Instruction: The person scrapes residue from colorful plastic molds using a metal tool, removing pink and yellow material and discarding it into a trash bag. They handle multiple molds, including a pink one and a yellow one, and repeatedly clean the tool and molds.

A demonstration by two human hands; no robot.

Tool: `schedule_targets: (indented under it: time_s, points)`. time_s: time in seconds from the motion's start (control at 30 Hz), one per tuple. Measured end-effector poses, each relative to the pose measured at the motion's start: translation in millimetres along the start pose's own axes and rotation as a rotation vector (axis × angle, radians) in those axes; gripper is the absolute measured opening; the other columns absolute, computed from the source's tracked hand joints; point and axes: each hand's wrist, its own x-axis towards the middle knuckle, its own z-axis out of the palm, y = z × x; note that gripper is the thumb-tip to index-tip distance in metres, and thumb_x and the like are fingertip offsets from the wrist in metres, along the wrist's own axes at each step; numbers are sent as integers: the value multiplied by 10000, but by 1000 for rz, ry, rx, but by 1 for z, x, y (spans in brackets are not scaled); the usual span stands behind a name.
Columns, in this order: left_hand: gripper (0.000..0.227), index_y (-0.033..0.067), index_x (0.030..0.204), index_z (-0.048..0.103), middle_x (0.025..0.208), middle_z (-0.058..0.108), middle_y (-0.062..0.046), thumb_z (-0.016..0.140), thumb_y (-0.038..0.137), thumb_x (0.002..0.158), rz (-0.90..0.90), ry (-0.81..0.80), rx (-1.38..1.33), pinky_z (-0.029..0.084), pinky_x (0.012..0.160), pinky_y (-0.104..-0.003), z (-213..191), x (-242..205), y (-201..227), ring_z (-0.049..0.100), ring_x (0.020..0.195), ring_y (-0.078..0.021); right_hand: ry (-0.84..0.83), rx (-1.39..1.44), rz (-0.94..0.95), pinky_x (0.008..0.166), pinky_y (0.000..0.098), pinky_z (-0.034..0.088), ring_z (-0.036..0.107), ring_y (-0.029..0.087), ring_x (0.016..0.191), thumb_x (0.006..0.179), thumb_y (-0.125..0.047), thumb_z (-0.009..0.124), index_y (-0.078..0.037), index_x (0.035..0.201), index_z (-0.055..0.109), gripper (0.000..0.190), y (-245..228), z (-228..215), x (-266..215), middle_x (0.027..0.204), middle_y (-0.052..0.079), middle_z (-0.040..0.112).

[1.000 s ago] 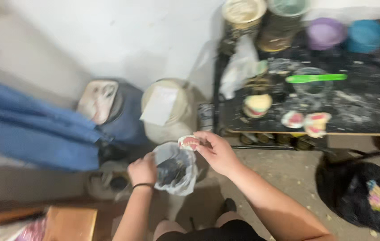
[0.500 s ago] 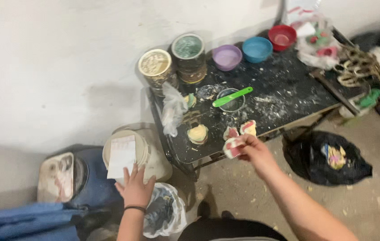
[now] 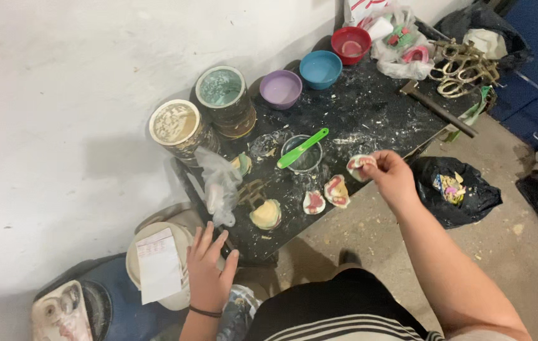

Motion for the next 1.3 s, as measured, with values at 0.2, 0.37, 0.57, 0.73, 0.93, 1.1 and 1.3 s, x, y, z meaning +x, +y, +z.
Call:
schedule_targets:
  time_s: [0.2, 0.37, 0.57, 0.73, 0.93, 1.1, 1.3]
  points:
    - [428, 166, 1284, 740, 1585, 508, -128, 611, 426, 969, 113, 154, -14, 353, 1133, -649, 30, 30, 38, 352, 1539, -407, -17, -261, -124, 927, 563, 567, 653, 289, 1072, 993, -275, 692, -183, 1144, 620, 191, -30, -10, 120, 1182, 55, 676]
    - [334, 165, 1236, 749, 1530, 565, -163, 690, 278, 928, 92, 236, -71, 351, 1162, -596, 67, 67, 107, 409, 1494, -440, 0, -409, -503, 748, 446, 491, 657, 238, 871, 910, -269, 766, -150, 1022, 703, 176, -50, 14, 263, 996, 46, 722]
    - [334, 178, 1255, 736, 1533, 564, -120, 683, 322, 959, 40, 273, -70, 348, 1127, -681, 105, 98, 169, 397, 1502, -449, 26, -650, -1046, 845, 506, 393, 545, 373, 946, 776, -321, 846, -219, 958, 795, 215, -46, 74, 405, 932, 61, 662]
    - [313, 149, 1235, 732, 1512, 586, -129, 721, 276, 949, 5, 336, -53, 379, 1119, -641, 120, 91, 184, 432, 1482, -468, -22, -876, -995, 861, 634, 413, 424, 439, 1248, 825, -417, 875, -255, 992, 851, 234, -28, 99, 435, 1378, 158, 606]
    - [290, 216, 1221, 728, 1493, 617, -51, 726, 272, 937, -69, 342, -32, 356, 1132, -608, 123, 84, 180, 464, 1482, -410, 40, -637, -1132, 974, 561, 424, 512, 464, 1163, 895, -306, 852, -211, 1131, 859, 255, -8, 81, 428, 1322, 234, 647]
    - [286, 173, 1149, 799, 1182, 777, -60, 797, 221, 868, -50, 343, -112, 575, 931, -486, 121, 92, 173, 727, 1059, -339, -40, -356, -1157, 1025, 458, 410, 589, 341, 1121, 950, -19, 834, -138, 1106, 732, 221, 11, 23, 348, 1132, 66, 580]
    - [306, 108, 1164, 763, 1153, 754, -99, 802, 198, 874, 24, 130, -141, 560, 987, -433, 163, 93, 148, 726, 1107, -318, -186, -411, -913, 933, 468, 490, 663, 381, 987, 978, -35, 801, -133, 1108, 758, 169, 90, -17, 271, 996, 118, 691]
